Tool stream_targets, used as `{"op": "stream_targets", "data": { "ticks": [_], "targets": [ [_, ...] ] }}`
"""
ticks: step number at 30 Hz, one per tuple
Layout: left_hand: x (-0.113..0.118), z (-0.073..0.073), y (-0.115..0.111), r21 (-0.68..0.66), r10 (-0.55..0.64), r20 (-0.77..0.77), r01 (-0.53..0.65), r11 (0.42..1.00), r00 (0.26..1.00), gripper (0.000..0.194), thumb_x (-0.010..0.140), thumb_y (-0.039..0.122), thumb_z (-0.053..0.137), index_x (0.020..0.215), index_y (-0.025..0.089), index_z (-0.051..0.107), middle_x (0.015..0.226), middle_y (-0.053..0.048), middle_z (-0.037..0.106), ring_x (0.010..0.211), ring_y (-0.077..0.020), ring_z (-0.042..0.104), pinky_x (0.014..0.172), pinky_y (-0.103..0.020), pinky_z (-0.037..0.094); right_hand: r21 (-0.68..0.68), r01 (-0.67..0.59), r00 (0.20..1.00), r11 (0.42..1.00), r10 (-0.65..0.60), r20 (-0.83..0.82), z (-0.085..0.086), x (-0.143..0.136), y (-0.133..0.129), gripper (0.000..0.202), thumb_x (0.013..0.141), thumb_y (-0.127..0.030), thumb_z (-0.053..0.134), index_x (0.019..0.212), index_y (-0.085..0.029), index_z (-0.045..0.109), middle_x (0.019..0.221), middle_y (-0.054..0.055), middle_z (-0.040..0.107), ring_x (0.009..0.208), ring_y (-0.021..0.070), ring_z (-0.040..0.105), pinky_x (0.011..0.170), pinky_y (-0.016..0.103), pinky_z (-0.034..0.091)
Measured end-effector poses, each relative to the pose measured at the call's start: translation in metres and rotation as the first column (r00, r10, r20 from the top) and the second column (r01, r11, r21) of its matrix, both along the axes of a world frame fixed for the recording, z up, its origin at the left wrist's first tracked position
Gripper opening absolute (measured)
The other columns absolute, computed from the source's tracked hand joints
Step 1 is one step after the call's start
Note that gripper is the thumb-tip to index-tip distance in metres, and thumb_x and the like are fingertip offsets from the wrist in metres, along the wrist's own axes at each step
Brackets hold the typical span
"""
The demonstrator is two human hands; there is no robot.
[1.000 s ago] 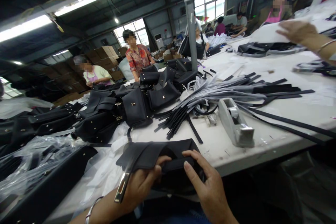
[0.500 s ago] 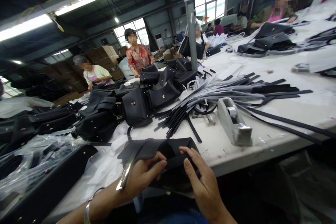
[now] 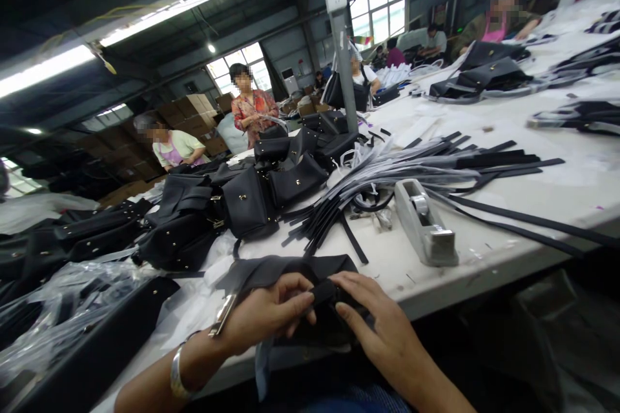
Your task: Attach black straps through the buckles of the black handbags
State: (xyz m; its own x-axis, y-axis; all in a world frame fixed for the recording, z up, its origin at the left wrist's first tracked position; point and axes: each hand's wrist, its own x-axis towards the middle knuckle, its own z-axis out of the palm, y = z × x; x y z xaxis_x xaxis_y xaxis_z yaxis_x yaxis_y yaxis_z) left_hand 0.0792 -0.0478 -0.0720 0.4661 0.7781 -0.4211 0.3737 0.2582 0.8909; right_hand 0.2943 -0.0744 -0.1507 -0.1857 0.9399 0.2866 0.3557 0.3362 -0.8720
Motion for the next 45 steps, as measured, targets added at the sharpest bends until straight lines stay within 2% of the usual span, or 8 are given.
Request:
{"op": "stream_targets", "data": {
  "ticks": [5,8,14,21,26,32,39,45],
  "targets": [
    [0.002,0.008,-0.001,0.006,-0.009,-0.094,0.01,1.0,0.995,0.031,0.09,0.045,0.058,0.097,0.014,0.057,0.073,0.001,0.066,0.046,-0.0041,0.044,0.043,-0.016,0.03,0.052,-0.145,0.986,0.988,0.141,0.089,0.011,0.01,0.011,0.032,0.094,-0.033,0.06,0.126,-0.033,0.068,0.119,0.005,0.067,0.115,0.0227,0.062,0.1,0.036,0.052],
    [0.003,0.013,-0.001,-0.031,-0.004,-0.163,-0.001,1.0,0.987,0.031,0.089,0.045,0.058,0.095,0.015,0.055,0.07,0.002,0.066,0.044,-0.0049,0.046,0.041,-0.017,0.031,0.106,-0.148,0.988,0.983,0.142,0.059,0.008,0.01,0.013,0.025,0.091,-0.031,0.065,0.115,-0.032,0.073,0.111,0.004,0.069,0.108,0.0215,0.064,0.094,0.033,0.054],
    [0.003,0.029,0.001,0.014,0.017,-0.288,-0.014,1.0,0.958,0.031,0.086,0.045,0.06,0.093,0.016,0.056,0.068,0.002,0.067,0.042,-0.0052,0.046,0.041,-0.017,0.031,0.168,-0.104,0.995,0.98,0.104,0.006,-0.003,0.002,0.01,0.025,0.091,-0.027,0.065,0.115,-0.028,0.071,0.112,0.007,0.068,0.109,0.0233,0.062,0.095,0.036,0.053],
    [0.001,0.045,0.006,0.056,-0.03,-0.39,0.056,0.997,0.92,0.035,0.086,0.05,0.06,0.095,0.016,0.062,0.071,0.001,0.069,0.044,-0.0057,0.043,0.041,-0.017,0.029,0.2,-0.221,0.975,0.955,0.221,0.021,0.005,0.005,0.016,0.022,0.083,-0.031,0.074,0.105,-0.029,0.074,0.102,0.005,0.069,0.103,0.0236,0.062,0.091,0.036,0.053],
    [0.001,0.053,0.011,0.129,-0.066,-0.454,0.139,0.982,0.888,0.037,0.087,0.051,0.058,0.096,0.016,0.067,0.069,0.001,0.069,0.046,-0.0079,0.046,0.043,-0.019,0.032,0.26,-0.033,0.996,0.965,0.053,-0.073,0.004,-0.009,0.013,0.02,0.08,-0.033,0.078,0.097,-0.026,0.07,0.1,0.005,0.066,0.103,0.0245,0.06,0.093,0.038,0.051],
    [0.002,0.071,0.018,0.243,-0.066,-0.537,0.229,0.943,0.841,0.035,0.086,0.046,0.061,0.086,0.013,0.07,0.06,0.0,0.065,0.055,-0.0113,0.055,0.051,-0.019,0.038,0.139,0.183,0.973,0.973,-0.159,-0.17,-0.005,-0.032,0.004,0.021,0.082,-0.041,0.075,0.092,-0.026,0.067,0.102,0.005,0.065,0.104,0.0255,0.061,0.09,0.039,0.052],
    [0.01,0.073,0.02,0.182,-0.142,-0.632,0.324,0.928,0.762,0.033,0.083,0.044,0.061,0.085,0.014,0.072,0.059,0.001,0.061,0.052,-0.0114,0.054,0.048,-0.019,0.036,0.138,0.201,0.967,0.97,-0.175,-0.183,-0.008,-0.04,-0.002,0.02,0.082,-0.036,0.075,0.098,-0.027,0.068,0.103,0.004,0.065,0.099,0.0242,0.064,0.088,0.036,0.054],
    [0.019,0.076,0.017,0.351,-0.094,-0.744,0.506,0.788,0.662,0.025,0.082,0.036,0.059,0.078,0.016,0.073,0.069,-0.001,0.068,0.062,-0.0134,0.057,0.054,-0.021,0.036,0.249,0.22,0.962,0.943,-0.168,-0.213,-0.004,-0.042,-0.004,0.021,0.083,-0.027,0.076,0.102,-0.026,0.067,0.096,0.004,0.063,0.094,0.0232,0.063,0.082,0.035,0.055]
  ]
}}
